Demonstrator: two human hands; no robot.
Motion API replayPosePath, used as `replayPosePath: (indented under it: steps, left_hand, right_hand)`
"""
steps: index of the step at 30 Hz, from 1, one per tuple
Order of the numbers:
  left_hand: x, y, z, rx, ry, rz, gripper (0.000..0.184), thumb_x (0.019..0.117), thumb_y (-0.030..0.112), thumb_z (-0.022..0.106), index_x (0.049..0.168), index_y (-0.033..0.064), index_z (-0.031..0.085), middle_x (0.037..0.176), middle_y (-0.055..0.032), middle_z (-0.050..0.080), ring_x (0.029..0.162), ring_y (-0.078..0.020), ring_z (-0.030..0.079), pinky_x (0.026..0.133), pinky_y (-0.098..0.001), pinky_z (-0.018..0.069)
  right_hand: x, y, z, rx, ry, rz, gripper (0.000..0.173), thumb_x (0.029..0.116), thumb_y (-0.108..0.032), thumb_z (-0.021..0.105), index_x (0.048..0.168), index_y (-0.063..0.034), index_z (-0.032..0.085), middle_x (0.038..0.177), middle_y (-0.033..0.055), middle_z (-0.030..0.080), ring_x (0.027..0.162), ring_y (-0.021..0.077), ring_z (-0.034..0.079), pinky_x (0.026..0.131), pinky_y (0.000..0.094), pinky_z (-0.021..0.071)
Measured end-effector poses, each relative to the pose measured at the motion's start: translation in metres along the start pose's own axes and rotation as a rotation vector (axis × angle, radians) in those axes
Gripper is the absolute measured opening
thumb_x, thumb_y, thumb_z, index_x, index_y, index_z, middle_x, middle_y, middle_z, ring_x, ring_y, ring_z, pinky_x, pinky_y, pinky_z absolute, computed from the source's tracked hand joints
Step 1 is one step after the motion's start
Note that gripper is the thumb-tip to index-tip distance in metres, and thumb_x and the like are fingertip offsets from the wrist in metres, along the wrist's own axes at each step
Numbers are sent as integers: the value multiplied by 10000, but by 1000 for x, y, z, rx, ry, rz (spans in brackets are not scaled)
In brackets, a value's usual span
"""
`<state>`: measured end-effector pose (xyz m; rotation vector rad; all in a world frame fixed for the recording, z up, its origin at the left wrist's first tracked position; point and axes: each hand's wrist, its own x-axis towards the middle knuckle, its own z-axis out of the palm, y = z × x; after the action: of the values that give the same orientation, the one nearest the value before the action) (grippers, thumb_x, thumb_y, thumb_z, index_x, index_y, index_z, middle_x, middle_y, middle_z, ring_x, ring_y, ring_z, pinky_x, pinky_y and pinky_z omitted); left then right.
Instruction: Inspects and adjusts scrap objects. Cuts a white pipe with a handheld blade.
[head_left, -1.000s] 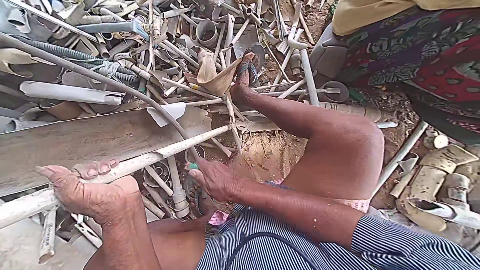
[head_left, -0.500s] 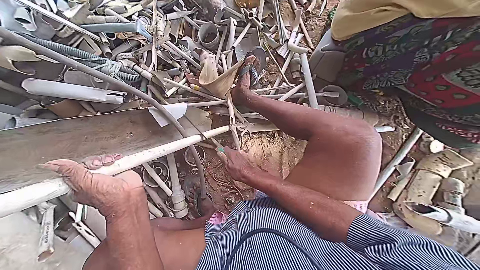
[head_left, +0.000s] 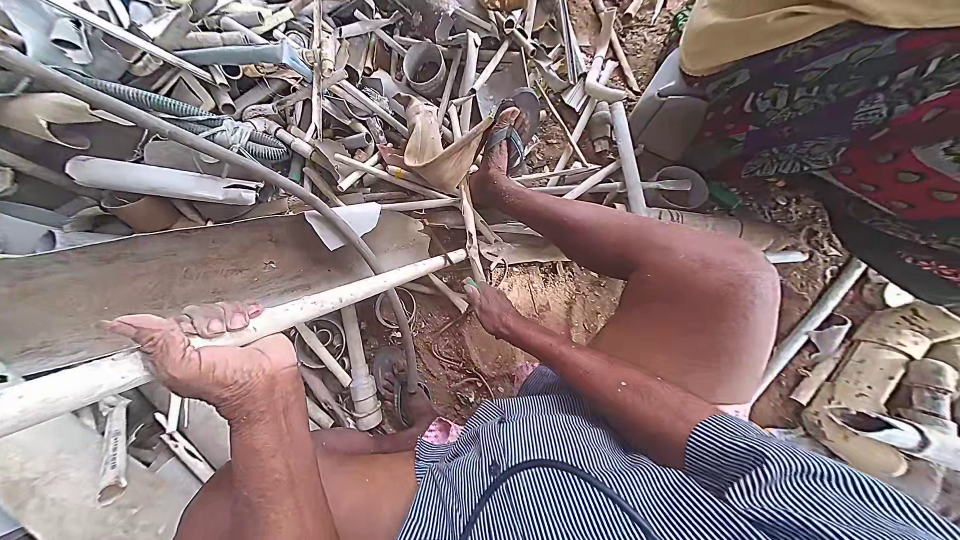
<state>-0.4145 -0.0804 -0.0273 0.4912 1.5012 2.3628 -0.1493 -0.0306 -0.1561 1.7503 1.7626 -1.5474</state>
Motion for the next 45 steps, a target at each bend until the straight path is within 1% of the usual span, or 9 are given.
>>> replayPosePath:
  steps: [6, 14, 16, 22, 24, 27, 31, 39, 45]
  left_hand:
    - [-5, 2, -6, -123, -166, 14, 635, 1100, 331, 19, 605, 172, 384, 435, 40, 392, 379, -114, 456, 429, -252, 460]
    - [-7, 1, -4, -187, -247, 42, 628, 1092, 314, 37, 607, 172, 410, 447, 48, 403, 385, -100, 456, 427, -248, 451]
    - [-8, 1, 0, -177, -237, 37, 589, 1082, 263, 74, 602, 178, 404, 445, 49, 398, 382, -94, 445, 422, -239, 442]
    - [-12, 7, 6, -83, -121, 1, 559, 1102, 233, 91, 623, 177, 374, 433, 48, 369, 366, -99, 424, 419, -239, 440]
    - [-15, 8, 4, -99, -113, -8, 561, 1098, 228, 88, 619, 181, 376, 431, 55, 355, 367, -91, 419, 417, -234, 434]
    - [-13, 5, -5, -125, -165, -11, 569, 1071, 211, 90, 585, 190, 384, 430, 58, 381, 375, -78, 432, 424, -227, 431]
    - [-11, 2, -8, -180, -302, -5, 493, 1022, 172, 198, 595, 183, 446, 468, 62, 441, 410, -70, 470, 450, -218, 449]
    - [-10, 2, -18, -322, -500, 4, 288, 918, 187, 524, 631, 165, 537, 521, 38, 516, 459, -83, 527, 467, -240, 465]
    - [-4, 2, -21, -315, -611, 10, 210, 861, 211, 639, 663, 176, 578, 578, 42, 561, 529, -94, 574, 539, -264, 505]
  right_hand:
    - [-75, -97, 9, -10, -165, -482, 459, 1135, -364, 298, 1233, 15, 536, 980, 185, 626, 942, 328, 653, 843, 499, 513]
    - [11, 19, -9, -31, 20, 133, 578, 1141, -388, 218, 1361, 69, 495, 1282, 288, 593, 1196, 389, 611, 1006, 528, 463]
    - [-5, 6, -6, -27, 19, 70, 572, 1141, -377, 230, 1382, 78, 481, 1299, 300, 593, 1236, 401, 600, 1041, 532, 454]
    - [-73, -76, 6, -14, -120, -392, 469, 1137, -354, 283, 1279, 25, 521, 1017, 199, 634, 966, 336, 654, 876, 504, 508]
    - [-55, -58, 8, -61, -61, -377, 488, 1132, -349, 280, 1275, 45, 529, 1027, 225, 645, 990, 365, 661, 891, 524, 506]
    - [-7, 6, -1, -92, -1, -52, 547, 1140, -357, 240, 1356, 77, 494, 1224, 302, 624, 1178, 417, 628, 1009, 559, 473]
    - [-3, 16, -6, -71, -8, 93, 561, 1143, -364, 213, 1371, 70, 485, 1269, 292, 595, 1163, 399, 625, 989, 536, 475]
    - [-70, -70, 2, -75, -81, -408, 456, 1132, -340, 296, 1240, 34, 534, 995, 204, 635, 954, 347, 658, 858, 514, 508]
    - [4, 32, -11, -72, 12, 156, 579, 1139, -396, 221, 1364, 64, 492, 1285, 300, 600, 1195, 416, 621, 997, 558, 476]
